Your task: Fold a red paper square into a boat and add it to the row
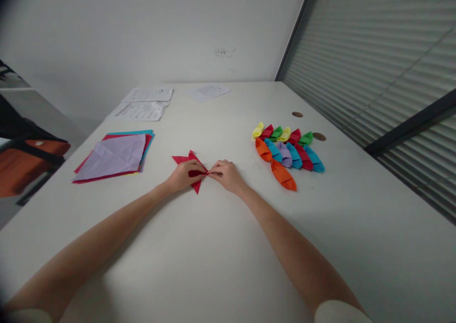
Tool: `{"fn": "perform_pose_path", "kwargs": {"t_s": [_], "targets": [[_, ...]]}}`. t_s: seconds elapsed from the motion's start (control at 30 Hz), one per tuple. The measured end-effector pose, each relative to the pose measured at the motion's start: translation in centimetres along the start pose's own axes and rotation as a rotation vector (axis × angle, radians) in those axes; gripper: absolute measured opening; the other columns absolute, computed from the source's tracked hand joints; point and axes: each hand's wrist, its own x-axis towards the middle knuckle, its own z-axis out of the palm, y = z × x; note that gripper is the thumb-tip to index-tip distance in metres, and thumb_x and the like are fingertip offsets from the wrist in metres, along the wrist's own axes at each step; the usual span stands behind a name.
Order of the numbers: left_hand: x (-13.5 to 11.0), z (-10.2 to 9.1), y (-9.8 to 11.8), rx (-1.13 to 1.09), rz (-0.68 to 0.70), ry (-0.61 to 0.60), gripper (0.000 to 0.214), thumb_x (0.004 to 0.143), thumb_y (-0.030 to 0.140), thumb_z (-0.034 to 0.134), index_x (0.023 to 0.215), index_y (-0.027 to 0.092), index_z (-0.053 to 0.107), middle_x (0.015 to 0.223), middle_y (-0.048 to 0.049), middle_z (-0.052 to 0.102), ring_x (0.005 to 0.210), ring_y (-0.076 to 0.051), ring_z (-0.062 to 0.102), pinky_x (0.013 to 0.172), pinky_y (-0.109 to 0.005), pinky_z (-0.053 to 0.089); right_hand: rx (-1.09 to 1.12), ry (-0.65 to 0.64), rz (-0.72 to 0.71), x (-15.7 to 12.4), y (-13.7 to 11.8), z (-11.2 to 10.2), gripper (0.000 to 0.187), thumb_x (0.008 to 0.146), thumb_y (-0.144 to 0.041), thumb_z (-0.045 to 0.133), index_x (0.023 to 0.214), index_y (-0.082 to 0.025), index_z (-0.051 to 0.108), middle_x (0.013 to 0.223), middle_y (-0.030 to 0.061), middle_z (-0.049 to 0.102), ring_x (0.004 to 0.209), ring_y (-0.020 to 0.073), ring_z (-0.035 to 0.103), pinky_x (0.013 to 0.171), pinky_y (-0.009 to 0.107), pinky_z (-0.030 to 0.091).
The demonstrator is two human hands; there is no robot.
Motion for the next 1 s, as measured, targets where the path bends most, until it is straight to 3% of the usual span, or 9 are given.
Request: {"fn": "perform_pose_path", "kwargs": {"t_s": [0.3,0.43,0.77,0.87,1.0], "targets": [[0.3,0.5,0.0,0.011,-0.046,0.021,0.009,0.077,0.009,0.068,0.078,0.017,0.072,0.083,-0.0043,0.069,0.075,-0.015,0.063,0.071,-0.028,0.052,-0.013,-0.02,0.182,-0.2,-1.4,0.4,0.012,0.086,-0.034,0.069,0.082,-0.024,0.074,0.083,0.0039,0.07,0.082,0.0186,0.059,0.078,0.035,0.042],[0.3,0.2,-0.2,-0.053,-0.017,-0.007,0.008,0.077,0.01,0.068,0.079,0.017,0.072,0.085,-0.0044,0.071,0.078,-0.015,0.064,0.074,-0.029,0.052,-0.007,-0.022,0.209,-0.2,-1.5,0.3,0.009,0.085,-0.03,0.07,0.081,-0.023,0.074,0.083,0.0035,0.07,0.082,0.0181,0.059,0.078,0.034,0.042],[0.3,0.4,0.4,-0.088,-0.104,0.027,0.007,0.076,0.008,0.068,0.075,0.015,0.07,0.079,-0.0038,0.069,0.073,-0.015,0.063,0.068,-0.027,0.051,0.005,-0.015,0.233,-0.4,-1.7,0.4,0.01,0.086,-0.031,0.069,0.082,-0.024,0.074,0.084,0.0035,0.071,0.083,0.0183,0.06,0.079,0.035,0.042],[0.3,-0.1,0.2,-0.066,-0.072,-0.022,0.006,0.077,0.011,0.069,0.076,0.016,0.072,0.08,-0.0038,0.07,0.073,-0.015,0.064,0.069,-0.027,0.051,-0.021,-0.017,0.272,-0.4,-2.0,0.6,0.014,0.088,-0.033,0.067,0.081,-0.024,0.075,0.084,0.0035,0.072,0.082,0.0184,0.061,0.08,0.036,0.041],[0.3,-1.1,-0.1,-0.059,0.066,-0.179,0.007,0.08,0.017,0.069,0.08,0.019,0.075,0.093,-0.0056,0.072,0.081,-0.015,0.065,0.077,-0.029,0.052,-0.107,0.012,0.348,-0.4,-2.6,1.1,0.016,0.087,-0.036,0.066,0.079,-0.025,0.074,0.085,0.0037,0.073,0.084,0.0207,0.06,0.082,0.04,0.038]]}}
